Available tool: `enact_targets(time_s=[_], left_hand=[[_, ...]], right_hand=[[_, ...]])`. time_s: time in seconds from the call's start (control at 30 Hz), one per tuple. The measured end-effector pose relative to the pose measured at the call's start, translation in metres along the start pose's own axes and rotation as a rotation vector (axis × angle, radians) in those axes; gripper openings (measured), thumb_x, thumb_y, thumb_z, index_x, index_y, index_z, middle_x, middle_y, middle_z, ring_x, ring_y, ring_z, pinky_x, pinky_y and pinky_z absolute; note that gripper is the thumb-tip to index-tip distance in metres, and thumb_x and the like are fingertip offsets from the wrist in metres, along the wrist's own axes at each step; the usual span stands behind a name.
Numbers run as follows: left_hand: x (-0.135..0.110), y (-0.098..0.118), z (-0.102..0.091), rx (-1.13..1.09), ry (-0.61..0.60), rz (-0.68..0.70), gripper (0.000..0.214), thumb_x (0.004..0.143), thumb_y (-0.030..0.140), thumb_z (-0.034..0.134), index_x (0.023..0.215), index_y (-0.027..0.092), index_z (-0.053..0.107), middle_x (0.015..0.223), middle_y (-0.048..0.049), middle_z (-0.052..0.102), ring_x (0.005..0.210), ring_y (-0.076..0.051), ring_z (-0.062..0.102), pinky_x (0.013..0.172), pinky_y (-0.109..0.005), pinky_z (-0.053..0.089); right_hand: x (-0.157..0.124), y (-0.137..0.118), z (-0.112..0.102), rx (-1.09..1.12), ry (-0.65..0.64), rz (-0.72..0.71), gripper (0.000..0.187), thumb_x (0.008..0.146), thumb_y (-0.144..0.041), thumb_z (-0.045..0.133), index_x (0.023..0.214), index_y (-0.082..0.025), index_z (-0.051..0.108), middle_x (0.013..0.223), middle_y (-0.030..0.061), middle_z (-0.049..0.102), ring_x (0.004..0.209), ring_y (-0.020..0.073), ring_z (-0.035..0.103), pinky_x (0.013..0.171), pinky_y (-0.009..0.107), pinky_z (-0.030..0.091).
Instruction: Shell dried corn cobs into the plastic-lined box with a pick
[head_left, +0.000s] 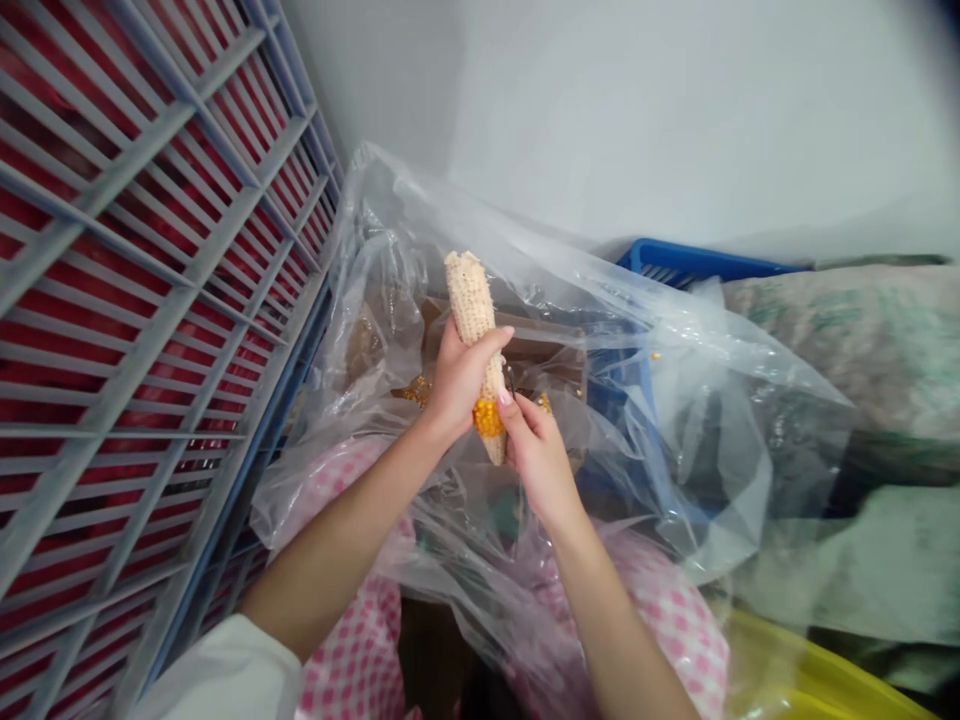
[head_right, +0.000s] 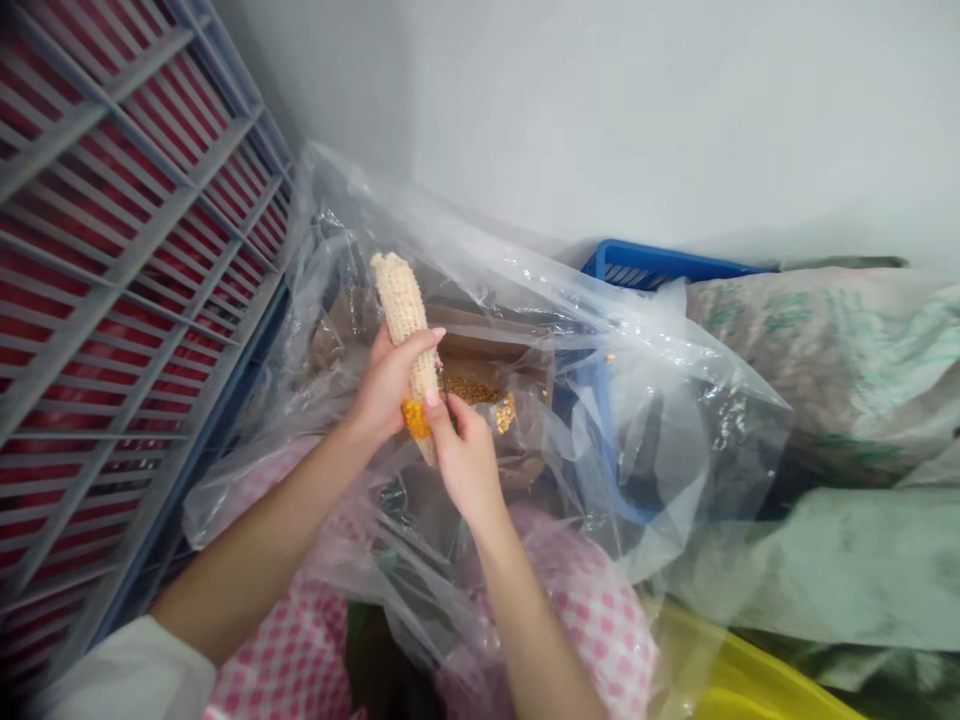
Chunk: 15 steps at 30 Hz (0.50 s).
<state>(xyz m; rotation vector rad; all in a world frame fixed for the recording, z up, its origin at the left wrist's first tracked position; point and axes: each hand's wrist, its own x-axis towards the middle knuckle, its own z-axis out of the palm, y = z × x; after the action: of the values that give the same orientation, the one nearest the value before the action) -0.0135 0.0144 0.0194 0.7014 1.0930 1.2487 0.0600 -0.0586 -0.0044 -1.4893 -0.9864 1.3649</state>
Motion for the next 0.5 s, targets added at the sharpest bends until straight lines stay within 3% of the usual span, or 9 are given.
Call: enact_targets(time_s=[0.17, 0.23, 0.3, 0.4, 0.5], left_hand=[[0.006, 0.009, -0.004, -0.112, -0.077, -0.123, 0.026, 0.06, 0.028, 0.066, 0.074, 0.019, 0.046, 0.06, 0.0064, 0.047, 0.047, -0.006, 0.048, 0.046, -0.019, 0.039], [0.01, 0.014, -0.007, -0.165, -0.103, -0.142, 0.025, 0.061, 0.028, 0.065, 0.072, 0.018, 0.046, 0.058, 0.0069, 0.045, 0.046, -0.005, 0.047, 0.047, -0.019, 0.039], [0.014, 0.018, -0.01, -0.181, -0.101, -0.108, 0.025, 0.061, 0.027, 0.066, 0.073, 0.018, 0.046, 0.057, 0.0074, 0.045, 0.045, -0.005, 0.046, 0.048, -0.02, 0.04], [0.017, 0.022, -0.015, -0.161, -0.065, -0.032, 0.025, 0.06, 0.026, 0.066, 0.073, 0.018, 0.046, 0.059, 0.007, 0.047, 0.046, -0.005, 0.047, 0.048, -0.02, 0.04], [0.019, 0.023, -0.017, -0.137, -0.035, 0.007, 0.025, 0.061, 0.027, 0.066, 0.072, 0.019, 0.045, 0.058, 0.0066, 0.047, 0.047, -0.006, 0.047, 0.049, -0.021, 0.04]], right_hand=[[-0.003, -0.013, -0.01, -0.009, 0.001, 0.031, 0.051, 0.084, -0.06, 0.031, 0.08, -0.018, 0.06, 0.045, -0.006, 0.036, 0.038, 0.0078, 0.025, 0.039, 0.022, 0.022], [-0.009, -0.024, -0.021, -0.16, 0.088, -0.059, 0.05, 0.087, -0.055, 0.027, 0.087, -0.018, 0.061, 0.051, -0.0035, 0.044, 0.041, 0.0086, 0.033, 0.042, 0.022, 0.027], [-0.017, -0.035, -0.031, -0.411, 0.146, -0.216, 0.039, 0.088, -0.047, 0.035, 0.093, -0.02, 0.062, 0.065, -0.0004, 0.056, 0.053, 0.01, 0.047, 0.051, 0.021, 0.034], [-0.029, -0.046, -0.04, -0.698, 0.034, -0.308, 0.032, 0.089, -0.041, 0.038, 0.104, -0.026, 0.061, 0.077, 0.0004, 0.065, 0.06, 0.0116, 0.055, 0.058, 0.022, 0.039], [-0.036, -0.049, -0.039, -0.911, -0.006, -0.294, 0.031, 0.09, -0.038, 0.036, 0.103, -0.026, 0.061, 0.067, -0.001, 0.065, 0.051, 0.0119, 0.055, 0.053, 0.023, 0.037]])
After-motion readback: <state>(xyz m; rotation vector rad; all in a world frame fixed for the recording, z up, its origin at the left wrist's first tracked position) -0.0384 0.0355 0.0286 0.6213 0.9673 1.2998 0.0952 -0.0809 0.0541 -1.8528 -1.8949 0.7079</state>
